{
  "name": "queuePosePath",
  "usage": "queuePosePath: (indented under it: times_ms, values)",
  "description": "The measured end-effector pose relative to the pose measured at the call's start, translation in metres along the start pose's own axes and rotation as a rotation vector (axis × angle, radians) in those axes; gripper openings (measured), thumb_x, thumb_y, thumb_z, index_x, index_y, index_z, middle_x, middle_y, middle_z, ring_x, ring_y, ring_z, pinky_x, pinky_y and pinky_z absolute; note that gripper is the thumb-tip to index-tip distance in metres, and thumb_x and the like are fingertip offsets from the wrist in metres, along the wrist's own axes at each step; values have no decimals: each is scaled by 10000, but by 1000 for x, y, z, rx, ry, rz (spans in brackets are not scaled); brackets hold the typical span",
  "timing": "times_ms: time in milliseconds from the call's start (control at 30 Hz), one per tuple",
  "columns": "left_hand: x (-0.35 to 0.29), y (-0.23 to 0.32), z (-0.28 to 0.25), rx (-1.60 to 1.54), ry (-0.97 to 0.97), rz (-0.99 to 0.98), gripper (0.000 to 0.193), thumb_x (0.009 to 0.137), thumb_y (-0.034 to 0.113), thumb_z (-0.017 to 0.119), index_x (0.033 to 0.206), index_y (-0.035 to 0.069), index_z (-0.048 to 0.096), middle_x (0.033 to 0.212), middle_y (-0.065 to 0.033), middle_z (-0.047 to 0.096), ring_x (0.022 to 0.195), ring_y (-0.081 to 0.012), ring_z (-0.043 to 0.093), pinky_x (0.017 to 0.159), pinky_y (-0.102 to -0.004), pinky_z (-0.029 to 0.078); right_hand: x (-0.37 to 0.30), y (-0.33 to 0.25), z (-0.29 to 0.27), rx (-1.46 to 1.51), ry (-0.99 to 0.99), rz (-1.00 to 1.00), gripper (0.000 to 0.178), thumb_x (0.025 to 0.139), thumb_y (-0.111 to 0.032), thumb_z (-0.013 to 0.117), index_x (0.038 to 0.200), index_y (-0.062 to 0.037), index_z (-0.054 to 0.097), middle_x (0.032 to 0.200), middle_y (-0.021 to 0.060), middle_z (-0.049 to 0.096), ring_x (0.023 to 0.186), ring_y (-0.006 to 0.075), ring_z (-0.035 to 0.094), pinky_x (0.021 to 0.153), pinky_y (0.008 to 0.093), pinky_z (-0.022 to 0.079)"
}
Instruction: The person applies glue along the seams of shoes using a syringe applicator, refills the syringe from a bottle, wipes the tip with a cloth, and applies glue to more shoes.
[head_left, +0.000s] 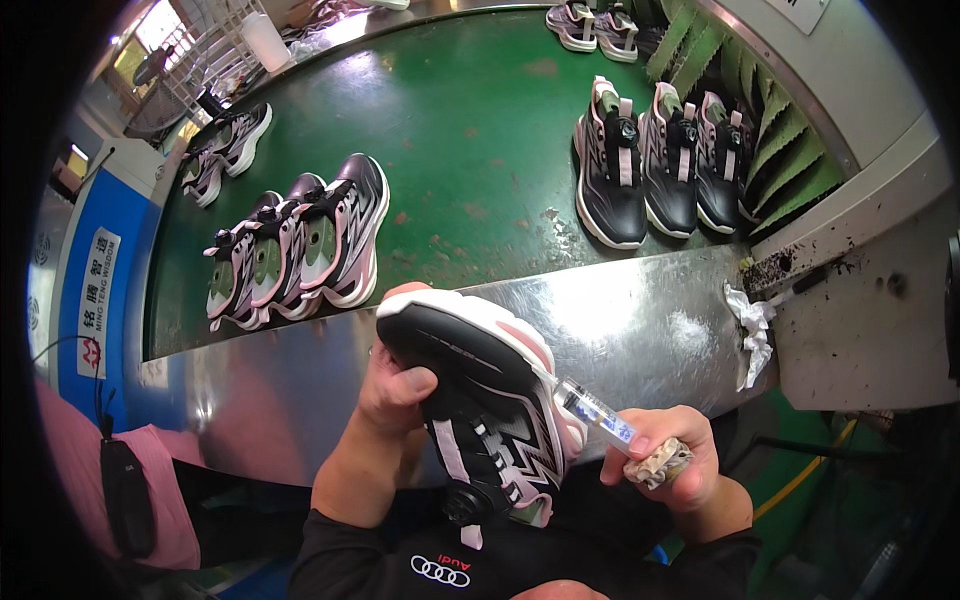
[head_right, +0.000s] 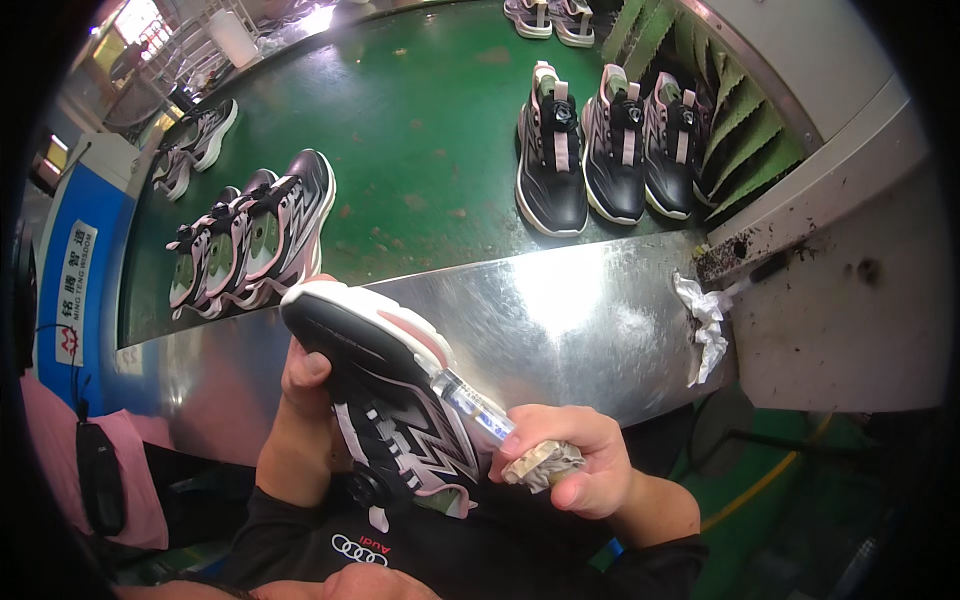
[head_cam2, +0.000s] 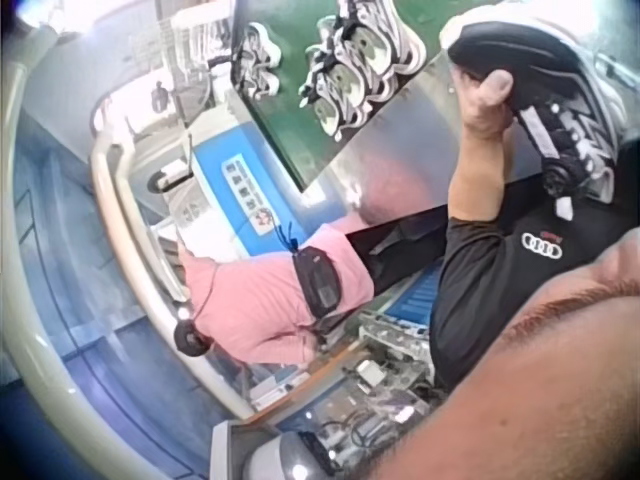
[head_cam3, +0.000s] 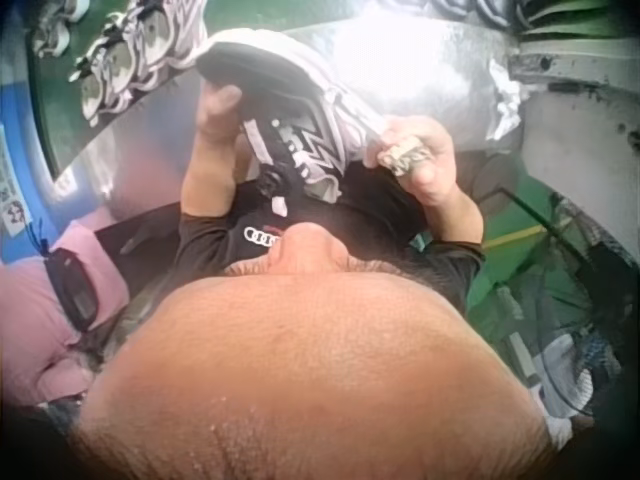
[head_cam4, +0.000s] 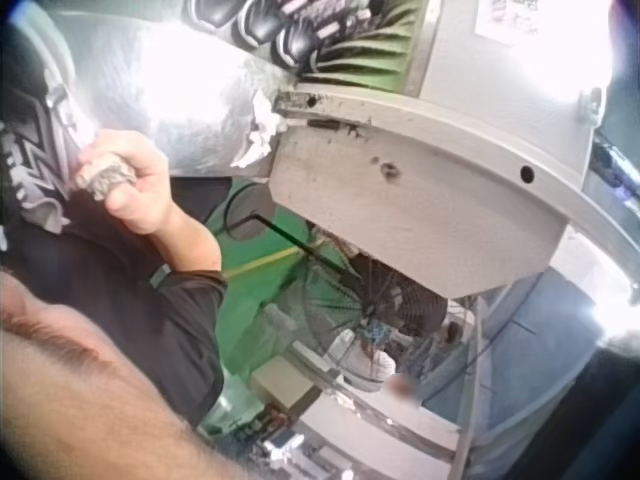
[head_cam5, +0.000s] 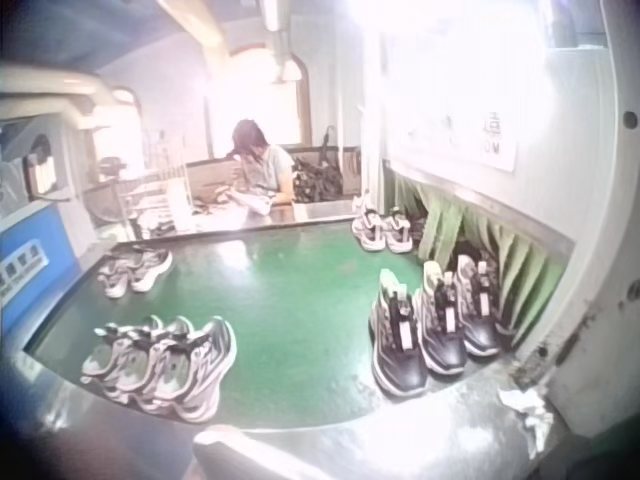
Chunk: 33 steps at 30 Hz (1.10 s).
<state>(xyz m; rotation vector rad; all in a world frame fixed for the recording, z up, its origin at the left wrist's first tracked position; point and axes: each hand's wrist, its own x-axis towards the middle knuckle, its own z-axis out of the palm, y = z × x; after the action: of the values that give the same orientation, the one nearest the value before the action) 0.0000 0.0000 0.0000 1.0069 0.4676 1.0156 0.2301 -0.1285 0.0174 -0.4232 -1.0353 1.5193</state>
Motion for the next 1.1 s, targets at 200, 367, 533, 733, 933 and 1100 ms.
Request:
queuePosePath:
  times_ms: [200, 367, 533, 733, 933, 1100]
  values:
    - [10, 4, 8, -163, -232, -82, 687, 690, 447, 673, 1036, -132, 539, 926, -324, 605, 815, -397, 644, 727, -450, 547, -14, 8, -6, -10, 58, 30, 500, 846, -373, 683, 1118, 32, 575, 884, 168, 602, 819, 236, 597, 720, 318, 457]
    - [2, -8, -11, -256, -26, -163, 727, 705, 402, 686, 1244, -22, 445, 1133, -251, 563, 1016, -383, 596, 882, -494, 508, -22, 12, -10, -29, 61, 100, 497, 852, -370, 676, 1113, 41, 574, 883, 163, 602, 811, 219, 590, 714, 298, 446]
    - [3, -9, -12, -395, 121, -109, 653, 724, 286, 679, 1245, -45, 469, 1151, -225, 590, 1025, -337, 621, 917, -445, 508, -31, 14, -9, -49, 82, 129, 488, 855, -375, 674, 1102, 35, 581, 869, 127, 602, 741, 166, 541, 657, 271, 407]
    - [2, -10, -26, -471, 113, -168, 626, 765, 298, 654, 1266, -28, 470, 1186, -203, 586, 1058, -317, 607, 936, -438, 496, -45, 9, -9, -109, 47, 173, 456, 852, -345, 684, 1091, 35, 602, 840, 115, 609, 686, 155, 516, 598, 269, 391]
    - [2, -16, -43, -498, 59, -217, 579, 822, 345, 610, 1295, 37, 481, 1250, -133, 567, 1119, -265, 569, 986, -416, 451, -58, 14, -5, -95, 52, 129, 435, 842, -318, 696, 1073, 41, 611, 879, 130, 657, 699, 181, 539, 611, 285, 423]
    - [4, -16, -34, -570, 131, -209, 536, 835, 309, 593, 1258, -7, 501, 1200, -170, 598, 1081, -297, 597, 944, -434, 483, -65, 18, -5, -158, 48, 77, 416, 830, -316, 705, 1046, 31, 629, 856, 112, 668, 681, 191, 534, 600, 291, 424]
